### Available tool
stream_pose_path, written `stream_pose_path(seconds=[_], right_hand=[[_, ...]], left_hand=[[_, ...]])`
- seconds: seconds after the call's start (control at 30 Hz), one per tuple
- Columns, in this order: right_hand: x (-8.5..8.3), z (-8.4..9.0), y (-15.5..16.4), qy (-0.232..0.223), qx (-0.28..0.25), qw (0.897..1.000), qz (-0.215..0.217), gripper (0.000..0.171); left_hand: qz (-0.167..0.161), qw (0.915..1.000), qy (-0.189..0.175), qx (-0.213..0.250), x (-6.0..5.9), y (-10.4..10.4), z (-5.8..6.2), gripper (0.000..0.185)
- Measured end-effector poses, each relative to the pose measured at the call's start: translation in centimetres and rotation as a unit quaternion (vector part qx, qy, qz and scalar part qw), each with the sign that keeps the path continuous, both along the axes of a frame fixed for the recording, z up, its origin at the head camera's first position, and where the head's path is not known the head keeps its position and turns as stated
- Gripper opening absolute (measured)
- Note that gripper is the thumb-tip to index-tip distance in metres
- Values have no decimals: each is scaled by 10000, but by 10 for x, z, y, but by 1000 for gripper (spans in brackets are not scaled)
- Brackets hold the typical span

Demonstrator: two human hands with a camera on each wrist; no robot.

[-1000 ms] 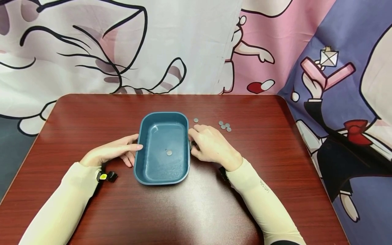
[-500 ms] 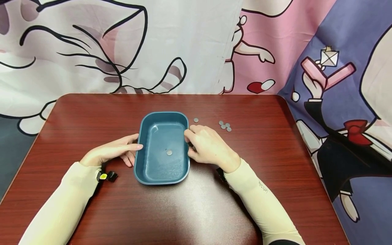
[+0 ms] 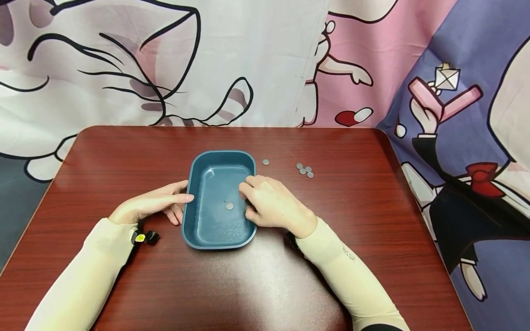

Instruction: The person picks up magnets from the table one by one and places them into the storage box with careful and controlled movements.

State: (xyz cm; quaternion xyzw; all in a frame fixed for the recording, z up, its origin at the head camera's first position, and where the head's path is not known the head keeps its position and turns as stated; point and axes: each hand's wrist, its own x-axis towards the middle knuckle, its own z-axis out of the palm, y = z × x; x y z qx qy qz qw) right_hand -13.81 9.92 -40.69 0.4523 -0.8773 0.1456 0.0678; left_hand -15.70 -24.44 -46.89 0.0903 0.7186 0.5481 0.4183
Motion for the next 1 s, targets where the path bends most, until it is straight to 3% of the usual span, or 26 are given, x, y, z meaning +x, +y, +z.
stream_pose_path(seconds=[0.47, 1.0], right_hand=[[5, -8, -21, 37, 130, 9988, 466, 15], [10, -28, -48, -32, 433, 9957, 820, 17]], left_hand=[[-4, 10000, -4, 30, 1, -1, 1, 52], [13, 10000, -73, -1, 0, 0, 1, 53]])
